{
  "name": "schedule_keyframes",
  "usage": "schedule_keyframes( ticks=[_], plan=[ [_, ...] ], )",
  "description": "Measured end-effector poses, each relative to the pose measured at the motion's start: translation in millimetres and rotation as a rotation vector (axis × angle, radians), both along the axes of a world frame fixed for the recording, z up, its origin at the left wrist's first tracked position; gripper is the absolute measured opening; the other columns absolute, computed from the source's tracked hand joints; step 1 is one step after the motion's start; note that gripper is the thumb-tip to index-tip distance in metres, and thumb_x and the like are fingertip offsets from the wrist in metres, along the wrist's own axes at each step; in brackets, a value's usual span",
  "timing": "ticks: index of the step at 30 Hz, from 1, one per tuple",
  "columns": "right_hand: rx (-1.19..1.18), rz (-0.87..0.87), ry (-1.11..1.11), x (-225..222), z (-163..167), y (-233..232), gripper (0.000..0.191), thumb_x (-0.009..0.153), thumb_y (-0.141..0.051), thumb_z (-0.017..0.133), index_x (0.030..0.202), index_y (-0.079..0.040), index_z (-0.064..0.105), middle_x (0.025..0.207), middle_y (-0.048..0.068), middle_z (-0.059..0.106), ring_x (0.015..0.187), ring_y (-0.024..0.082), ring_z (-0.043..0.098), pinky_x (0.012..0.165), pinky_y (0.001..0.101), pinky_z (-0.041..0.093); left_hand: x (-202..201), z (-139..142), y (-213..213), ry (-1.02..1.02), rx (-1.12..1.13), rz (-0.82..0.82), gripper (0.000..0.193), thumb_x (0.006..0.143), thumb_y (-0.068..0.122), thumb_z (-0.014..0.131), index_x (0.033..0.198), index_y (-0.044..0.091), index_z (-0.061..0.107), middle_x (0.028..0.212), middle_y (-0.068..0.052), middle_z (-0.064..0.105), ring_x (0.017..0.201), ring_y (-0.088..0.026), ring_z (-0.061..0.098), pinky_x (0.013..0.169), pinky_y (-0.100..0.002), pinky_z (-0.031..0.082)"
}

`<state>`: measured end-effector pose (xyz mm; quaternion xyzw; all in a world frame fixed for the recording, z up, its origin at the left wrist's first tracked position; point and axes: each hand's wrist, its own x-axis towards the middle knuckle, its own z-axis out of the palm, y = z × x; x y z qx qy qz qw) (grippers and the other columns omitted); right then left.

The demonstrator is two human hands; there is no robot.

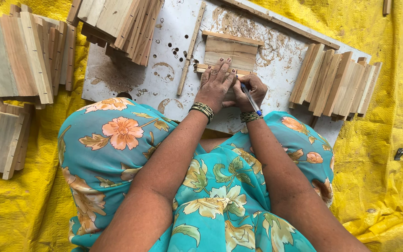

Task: The person sits on a tarp on the ground with stacks of small wooden box parts around them. They align wooden side panels on a work board, hold them in place, and draw marking lines on the wood with a pen, working through pieces one at a time and repositioning the panels between marks.

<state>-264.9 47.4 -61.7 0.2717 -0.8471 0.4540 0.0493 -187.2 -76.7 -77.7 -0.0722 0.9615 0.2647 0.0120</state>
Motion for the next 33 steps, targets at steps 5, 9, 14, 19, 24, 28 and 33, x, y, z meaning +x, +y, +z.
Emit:
schedule_keyframes(
  ticks=[5,9,14,19,24,28,33],
  plan=[
    [-0.26,-0.053,-0.094,-9.4,-0.2,2.1,0.004,0.09,0.003,0.074,0.092,0.0,0.074,0.088,0.005,0.073,0.078,0.009,0.068,0.073,0.025,0.057,0.8,4.1,-2.1,-0.021,-0.012,-0.012,0.113,0.059,0.054,0.088,0.154,0.018,0.04,0.166,-0.007,0.017,0.154,-0.026,0.016,0.127,-0.049,0.02],
    [-0.437,-0.141,-0.321,-10.5,5.0,6.0,0.007,0.089,0.002,0.075,0.096,0.001,0.072,0.083,0.005,0.071,0.069,0.008,0.065,0.065,0.0221,0.054,-5.5,16.6,-20.4,0.165,0.009,0.007,0.101,0.07,0.05,0.088,0.151,0.009,0.043,0.163,-0.015,0.021,0.153,-0.034,0.019,0.124,-0.053,0.024],
    [-0.459,-0.101,-0.289,0.9,16.1,-1.3,0.011,0.09,0.003,0.075,0.101,0.002,0.071,0.091,0.005,0.072,0.078,0.008,0.067,0.072,0.0225,0.057,9.0,45.8,-66.0,-0.036,-0.063,-0.044,0.071,0.087,0.037,0.078,0.146,0.008,0.05,0.162,-0.017,0.03,0.154,-0.035,0.024,0.126,-0.049,0.028],
    [-0.375,-0.043,-0.301,14.2,14.8,-21.7,0.011,0.09,0.001,0.075,0.101,0.001,0.072,0.091,0.006,0.074,0.075,0.007,0.068,0.07,0.0225,0.058,28.0,53.4,-83.6,-0.299,-0.161,-0.154,0.079,0.091,0.038,0.068,0.155,0.009,0.032,0.165,-0.016,0.018,0.154,-0.032,0.017,0.12,-0.05,0.027],
    [-0.132,-0.09,-0.133,17.1,4.2,-29.0,0.008,0.086,-0.004,0.079,0.093,-0.003,0.076,0.08,0.005,0.074,0.069,0.008,0.065,0.066,0.0242,0.055,9.8,25.7,-47.0,-0.233,-0.244,-0.14,0.066,0.1,0.022,0.046,0.16,0.014,0.023,0.171,-0.005,0.008,0.155,-0.023,0.013,0.122,-0.05,0.022],
    [-0.042,0.032,0.04,13.2,-0.7,-27.3,0.01,0.085,-0.008,0.081,0.086,-0.005,0.072,0.077,0.006,0.072,0.067,0.01,0.068,0.065,0.0264,0.055,0.7,14.8,-35.5,-0.343,-0.224,-0.193,0.061,0.103,0.022,0.038,0.162,0.02,0.023,0.173,0.004,0.005,0.158,-0.021,0.009,0.124,-0.052,0.02],
    [0.015,0.043,0.008,12.5,-5.9,-20.5,0.008,0.084,-0.008,0.079,0.086,-0.005,0.072,0.073,0.005,0.07,0.063,0.011,0.067,0.062,0.0266,0.055,-2.7,26.2,-34.4,-0.5,-0.191,-0.188,0.062,0.103,0.025,0.037,0.163,0.026,0.019,0.171,0.008,0.001,0.157,-0.022,0.005,0.121,-0.058,0.02]
  ],
)
